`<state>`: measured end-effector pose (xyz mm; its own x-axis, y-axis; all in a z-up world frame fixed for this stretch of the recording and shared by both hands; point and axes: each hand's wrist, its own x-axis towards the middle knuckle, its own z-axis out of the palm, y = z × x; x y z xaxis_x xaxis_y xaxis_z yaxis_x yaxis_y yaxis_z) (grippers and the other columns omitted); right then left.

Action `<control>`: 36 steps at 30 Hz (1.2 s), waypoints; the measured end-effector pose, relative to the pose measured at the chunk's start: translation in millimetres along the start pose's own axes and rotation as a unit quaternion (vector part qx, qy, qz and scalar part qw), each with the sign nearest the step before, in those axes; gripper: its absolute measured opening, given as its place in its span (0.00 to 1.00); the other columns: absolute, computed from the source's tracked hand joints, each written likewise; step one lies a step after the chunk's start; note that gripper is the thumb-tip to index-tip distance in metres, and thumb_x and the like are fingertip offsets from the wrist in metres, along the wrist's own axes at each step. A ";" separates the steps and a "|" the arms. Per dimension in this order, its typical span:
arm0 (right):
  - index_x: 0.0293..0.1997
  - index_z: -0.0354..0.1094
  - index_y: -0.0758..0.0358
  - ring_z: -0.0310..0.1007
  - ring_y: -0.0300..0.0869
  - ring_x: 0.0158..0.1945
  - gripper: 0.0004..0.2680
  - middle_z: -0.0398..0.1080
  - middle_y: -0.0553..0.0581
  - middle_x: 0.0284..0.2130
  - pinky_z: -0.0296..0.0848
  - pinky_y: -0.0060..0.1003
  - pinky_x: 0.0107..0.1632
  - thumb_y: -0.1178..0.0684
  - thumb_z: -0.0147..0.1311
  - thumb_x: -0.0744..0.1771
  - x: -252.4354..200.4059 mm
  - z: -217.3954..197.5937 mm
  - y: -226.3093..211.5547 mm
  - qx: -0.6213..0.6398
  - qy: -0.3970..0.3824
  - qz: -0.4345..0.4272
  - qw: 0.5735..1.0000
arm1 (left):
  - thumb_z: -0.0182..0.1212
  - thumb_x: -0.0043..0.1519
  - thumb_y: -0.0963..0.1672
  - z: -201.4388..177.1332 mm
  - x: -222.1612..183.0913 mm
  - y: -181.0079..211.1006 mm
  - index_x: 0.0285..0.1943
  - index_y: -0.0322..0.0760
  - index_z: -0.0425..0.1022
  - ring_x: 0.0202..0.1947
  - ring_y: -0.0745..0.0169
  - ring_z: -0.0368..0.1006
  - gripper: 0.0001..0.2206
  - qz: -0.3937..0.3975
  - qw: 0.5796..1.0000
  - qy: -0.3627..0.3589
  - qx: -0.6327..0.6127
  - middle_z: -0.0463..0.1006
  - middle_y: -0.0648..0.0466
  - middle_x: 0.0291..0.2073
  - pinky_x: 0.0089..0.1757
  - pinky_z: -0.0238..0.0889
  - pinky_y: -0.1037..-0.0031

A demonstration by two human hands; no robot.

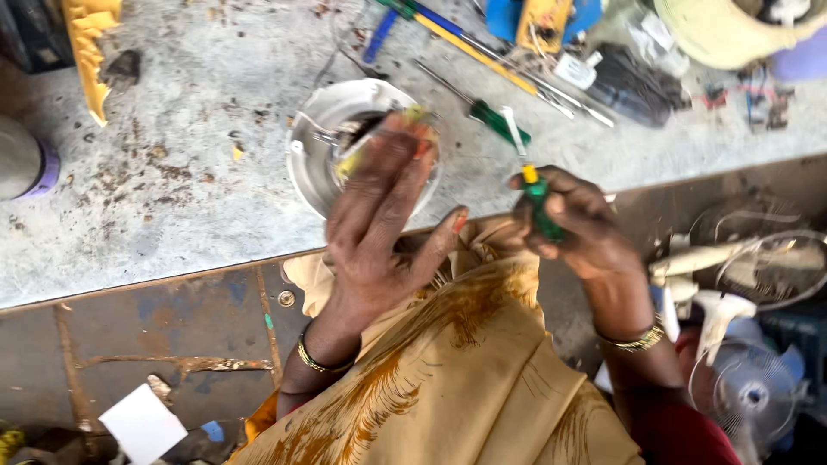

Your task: The person assembles an electric motor housing, tightens the screws using a screwdriver, and manipulates wires with pliers at a workbench.

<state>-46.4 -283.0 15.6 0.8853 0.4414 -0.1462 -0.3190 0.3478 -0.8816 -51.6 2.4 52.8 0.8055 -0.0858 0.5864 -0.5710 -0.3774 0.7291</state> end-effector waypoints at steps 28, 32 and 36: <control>0.61 0.65 0.68 0.59 0.33 0.28 0.13 0.65 0.51 0.29 0.58 0.30 0.30 0.57 0.55 0.69 -60.2 -21.2 6.4 -0.109 0.219 -0.248 0.937 | 0.53 0.72 0.50 106.2 3.4 10.3 0.49 0.30 0.81 0.20 0.73 0.71 0.18 -0.285 0.790 -0.327 -0.434 0.73 0.56 0.20 0.24 0.67 0.79; 0.65 0.68 0.68 0.68 0.37 0.38 0.15 0.70 0.53 0.35 0.67 0.33 0.42 0.58 0.54 0.69 -67.4 -14.7 -33.6 -0.344 0.150 -0.256 0.891 | 0.54 0.71 0.50 104.5 4.2 12.6 0.47 0.28 0.82 0.12 0.75 0.64 0.20 -0.289 0.764 -0.391 -0.425 0.67 0.59 0.14 0.18 0.56 0.81; 0.60 0.72 0.67 0.69 0.41 0.41 0.17 0.73 0.55 0.38 0.69 0.38 0.47 0.58 0.64 0.64 -61.1 -6.7 -61.4 -0.521 0.162 -0.279 0.790 | 0.54 0.72 0.51 89.3 6.4 12.6 0.43 0.27 0.83 0.09 0.74 0.61 0.21 -0.325 0.747 -0.380 -0.438 0.67 0.58 0.11 0.16 0.54 0.79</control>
<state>-78.6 -336.8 75.8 0.8833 0.1672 0.4380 0.4550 -0.5309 -0.7149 -39.4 -85.3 34.2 0.6259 -0.7708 -0.1188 0.3632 0.1533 0.9190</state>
